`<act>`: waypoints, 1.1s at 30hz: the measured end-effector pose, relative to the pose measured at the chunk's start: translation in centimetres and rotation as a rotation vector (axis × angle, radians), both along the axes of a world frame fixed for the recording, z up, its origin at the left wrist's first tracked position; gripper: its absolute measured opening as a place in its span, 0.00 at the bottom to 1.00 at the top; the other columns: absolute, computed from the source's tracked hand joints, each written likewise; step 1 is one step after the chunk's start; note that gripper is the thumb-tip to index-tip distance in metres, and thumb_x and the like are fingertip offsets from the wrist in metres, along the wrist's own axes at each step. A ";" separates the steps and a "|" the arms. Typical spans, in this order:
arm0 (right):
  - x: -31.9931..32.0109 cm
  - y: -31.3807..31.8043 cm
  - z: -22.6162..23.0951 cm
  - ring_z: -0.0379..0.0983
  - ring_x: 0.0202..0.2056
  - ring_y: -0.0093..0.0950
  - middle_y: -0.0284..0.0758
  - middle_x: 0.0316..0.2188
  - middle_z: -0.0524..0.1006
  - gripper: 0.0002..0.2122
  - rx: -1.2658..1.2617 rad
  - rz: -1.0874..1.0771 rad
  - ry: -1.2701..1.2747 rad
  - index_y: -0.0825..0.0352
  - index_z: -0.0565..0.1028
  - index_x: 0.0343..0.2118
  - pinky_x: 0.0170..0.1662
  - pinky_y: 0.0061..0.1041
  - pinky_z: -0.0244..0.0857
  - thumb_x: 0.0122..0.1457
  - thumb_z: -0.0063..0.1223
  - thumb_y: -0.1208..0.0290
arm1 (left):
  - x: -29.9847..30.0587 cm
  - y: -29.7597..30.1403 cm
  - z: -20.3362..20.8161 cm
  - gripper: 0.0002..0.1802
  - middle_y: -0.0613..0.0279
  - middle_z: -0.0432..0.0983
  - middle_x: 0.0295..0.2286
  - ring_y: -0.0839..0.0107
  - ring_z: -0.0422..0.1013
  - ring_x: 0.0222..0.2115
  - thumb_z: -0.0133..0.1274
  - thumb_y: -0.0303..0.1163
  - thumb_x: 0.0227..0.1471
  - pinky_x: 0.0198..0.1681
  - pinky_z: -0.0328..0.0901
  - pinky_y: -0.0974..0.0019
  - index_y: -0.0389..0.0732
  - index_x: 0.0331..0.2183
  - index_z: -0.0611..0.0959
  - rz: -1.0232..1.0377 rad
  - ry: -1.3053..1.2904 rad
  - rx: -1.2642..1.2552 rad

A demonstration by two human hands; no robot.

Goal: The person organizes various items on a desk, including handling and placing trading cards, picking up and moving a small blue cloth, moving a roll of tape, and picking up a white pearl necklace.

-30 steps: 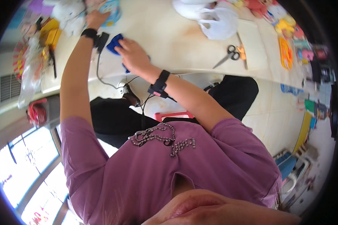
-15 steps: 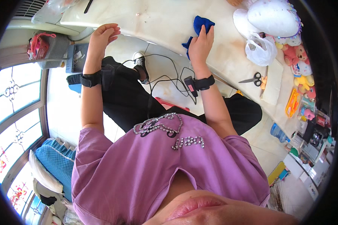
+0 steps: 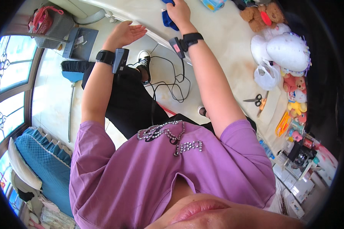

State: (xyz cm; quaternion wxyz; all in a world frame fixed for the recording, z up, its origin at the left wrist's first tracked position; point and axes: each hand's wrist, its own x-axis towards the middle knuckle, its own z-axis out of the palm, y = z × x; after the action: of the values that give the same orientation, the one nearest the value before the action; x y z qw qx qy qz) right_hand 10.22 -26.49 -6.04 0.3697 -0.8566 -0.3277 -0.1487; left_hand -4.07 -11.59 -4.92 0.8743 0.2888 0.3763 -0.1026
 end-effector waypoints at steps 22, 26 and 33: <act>-0.1 4.4 -1.2 0.56 0.53 0.49 0.57 0.52 0.57 0.20 -0.172 0.087 -0.187 0.71 0.67 0.46 0.55 0.38 0.51 0.49 0.45 0.71 | -2.4 5.8 2.8 0.20 0.58 0.71 0.36 0.72 0.66 0.37 0.48 0.34 0.48 0.41 0.61 0.70 0.32 0.42 0.71 0.596 -0.143 0.990; 4.5 11.3 -1.3 0.57 0.51 0.49 0.56 0.51 0.59 0.20 -0.092 0.097 -0.230 0.71 0.66 0.47 0.54 0.36 0.53 0.47 0.44 0.75 | -1.2 4.7 4.1 0.18 0.58 0.70 0.37 0.71 0.67 0.39 0.47 0.33 0.51 0.41 0.63 0.70 0.32 0.43 0.70 0.604 -0.211 0.866; 4.9 15.6 0.8 0.66 0.44 0.44 0.49 0.43 0.69 0.22 -0.069 0.146 0.077 0.69 0.64 0.48 0.47 0.36 0.61 0.45 0.43 0.75 | -0.8 4.9 5.0 0.18 0.54 0.70 0.39 0.67 0.68 0.41 0.45 0.31 0.51 0.42 0.64 0.68 0.30 0.43 0.69 0.638 -0.290 0.796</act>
State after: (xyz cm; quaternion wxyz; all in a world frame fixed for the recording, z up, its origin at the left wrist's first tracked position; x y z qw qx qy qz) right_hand 15.16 -10.89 -5.28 0.3623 -0.8476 -0.3799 -0.0770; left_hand -4.84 -6.69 0.06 0.7280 0.4806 0.3304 0.3604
